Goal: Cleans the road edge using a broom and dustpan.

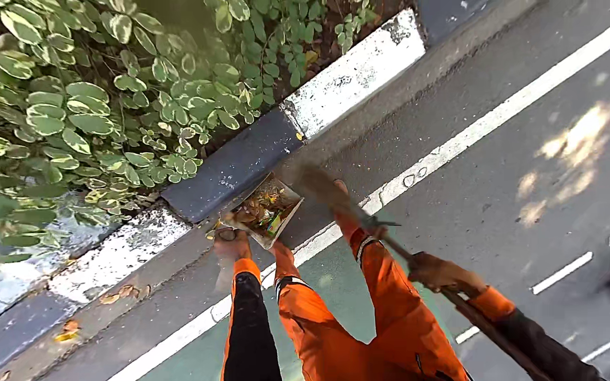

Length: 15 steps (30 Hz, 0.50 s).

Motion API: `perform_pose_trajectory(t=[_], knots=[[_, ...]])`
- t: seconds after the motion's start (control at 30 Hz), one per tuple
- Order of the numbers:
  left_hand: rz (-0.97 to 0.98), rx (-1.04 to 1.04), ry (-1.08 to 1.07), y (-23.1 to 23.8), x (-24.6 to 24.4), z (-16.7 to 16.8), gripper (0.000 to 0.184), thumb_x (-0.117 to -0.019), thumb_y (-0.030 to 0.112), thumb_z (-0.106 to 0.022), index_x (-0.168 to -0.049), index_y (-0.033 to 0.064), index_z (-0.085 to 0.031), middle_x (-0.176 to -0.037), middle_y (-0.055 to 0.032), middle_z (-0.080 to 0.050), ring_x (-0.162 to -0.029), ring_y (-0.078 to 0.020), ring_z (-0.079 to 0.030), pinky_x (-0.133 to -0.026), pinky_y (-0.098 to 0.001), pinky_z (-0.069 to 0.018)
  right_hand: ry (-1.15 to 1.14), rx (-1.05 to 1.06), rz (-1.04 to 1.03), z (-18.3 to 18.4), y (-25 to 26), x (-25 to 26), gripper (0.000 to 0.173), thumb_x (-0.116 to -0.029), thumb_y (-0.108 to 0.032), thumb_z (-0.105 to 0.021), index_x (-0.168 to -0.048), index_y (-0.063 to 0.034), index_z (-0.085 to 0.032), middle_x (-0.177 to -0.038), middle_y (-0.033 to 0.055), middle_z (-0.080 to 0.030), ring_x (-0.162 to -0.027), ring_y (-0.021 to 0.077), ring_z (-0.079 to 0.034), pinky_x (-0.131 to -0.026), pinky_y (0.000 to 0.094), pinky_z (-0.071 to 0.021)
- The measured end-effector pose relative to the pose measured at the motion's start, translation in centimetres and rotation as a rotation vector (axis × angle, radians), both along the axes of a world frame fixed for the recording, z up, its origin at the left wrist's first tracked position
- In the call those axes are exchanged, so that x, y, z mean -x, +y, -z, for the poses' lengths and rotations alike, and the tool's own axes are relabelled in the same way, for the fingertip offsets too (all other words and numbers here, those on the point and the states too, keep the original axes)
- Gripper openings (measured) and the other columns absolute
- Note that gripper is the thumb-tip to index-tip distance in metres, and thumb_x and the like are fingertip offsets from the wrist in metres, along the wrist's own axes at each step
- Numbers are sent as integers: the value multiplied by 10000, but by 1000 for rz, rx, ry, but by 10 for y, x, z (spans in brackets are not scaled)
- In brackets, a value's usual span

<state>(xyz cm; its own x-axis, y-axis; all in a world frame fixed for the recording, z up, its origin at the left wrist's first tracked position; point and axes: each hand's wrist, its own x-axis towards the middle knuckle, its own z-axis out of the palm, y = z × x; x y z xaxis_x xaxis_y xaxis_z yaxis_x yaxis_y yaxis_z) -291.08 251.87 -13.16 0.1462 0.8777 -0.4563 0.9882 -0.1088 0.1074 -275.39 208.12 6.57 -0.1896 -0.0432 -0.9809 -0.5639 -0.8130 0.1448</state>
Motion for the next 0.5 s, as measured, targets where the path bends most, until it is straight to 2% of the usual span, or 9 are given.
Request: perform_pose_trajectory(t=[0.07, 0.1, 0.17, 0.2, 0.23, 0.3, 0.37, 0.43, 0.5], knots=[[-5, -3, -9, 3, 1, 2, 406, -821, 202, -776, -1185, 33, -711, -1122, -229, -723, -1105, -381, -684, -956, -539, -511, -196, 209, -31, 12, -43, -28, 95, -980, -100, -627, -960, -43, -554, -569, -20, -454, -419, 78, -442, -417, 243, -428], [-3, -6, -17, 5, 0, 4, 407, -820, 199, -776, -1184, 30, -709, -1120, -229, -723, -1100, -379, -686, -953, -540, -512, -294, 314, -135, 33, -59, -45, 160, -979, -139, -635, -1042, -2, -582, -648, 30, -501, -488, 118, -491, -478, 290, -467], [4, -3, -8, 8, 0, 5, 403, -827, 199, -769, -1189, 34, -707, -1124, -228, -721, -1104, -380, -684, -955, -545, -510, -394, 449, -284, 91, -71, -75, 424, -981, -187, -639, -1298, 82, -556, -1040, 241, -636, -863, 325, -648, -793, 509, -542], [1, 3, 9, 7, -1, 6, 406, -832, 200, -764, -1201, 40, -706, -1130, -226, -721, -1107, -381, -684, -955, -545, -510, -419, 462, -309, 122, -66, -83, 518, -968, -199, -649, -1378, 88, -514, -1210, 301, -622, -1053, 403, -651, -920, 579, -522], [-7, 8, 26, 6, -4, 7, 413, -837, 204, -761, -1214, 44, -701, -1133, -229, -720, -1109, -386, -682, -951, -550, -509, -448, 430, -330, 150, -52, -86, 563, -945, -203, -670, -1401, 82, -502, -1271, 320, -602, -1129, 432, -631, -961, 606, -503], [-25, 2, 36, 9, -15, 10, 433, -837, 209, -769, -1229, 40, -697, -1125, -235, -721, -1103, -392, -684, -944, -549, -515, -458, 252, -431, 185, 13, -73, 686, -901, -212, -715, -1481, 40, -451, -1336, 331, -588, -1233, 476, -592, -1025, 649, -470], [-27, 4, 39, 7, -12, 7, 384, -819, 199, -783, -1165, 48, -714, -1087, -220, -728, -1081, -374, -691, -933, -529, -520, -393, 59, -506, 176, 89, -18, 806, -880, -219, -732, -1560, -14, -351, -1334, 306, -601, -1221, 468, -604, -1017, 645, -482], [-17, 3, 12, 10, -9, 7, 348, -812, 188, -780, -1125, 47, -721, -1068, -221, -729, -1071, -382, -688, -923, -544, -513, -312, -75, -532, 153, 153, 38, 918, -855, -134, -723, -1626, -72, -229, -1346, 292, -598, -1204, 461, -618, -979, 646, -506], [-11, 0, -18, 19, 1, 3, 348, -807, 176, -773, -1123, 41, -722, -1073, -224, -728, -1069, -388, -690, -917, -557, -516, -158, -120, -576, 120, 197, 79, 846, -858, -101, -700, -1596, -35, -291, -1362, 287, -580, -1232, 448, -599, -977, 627, -505]])
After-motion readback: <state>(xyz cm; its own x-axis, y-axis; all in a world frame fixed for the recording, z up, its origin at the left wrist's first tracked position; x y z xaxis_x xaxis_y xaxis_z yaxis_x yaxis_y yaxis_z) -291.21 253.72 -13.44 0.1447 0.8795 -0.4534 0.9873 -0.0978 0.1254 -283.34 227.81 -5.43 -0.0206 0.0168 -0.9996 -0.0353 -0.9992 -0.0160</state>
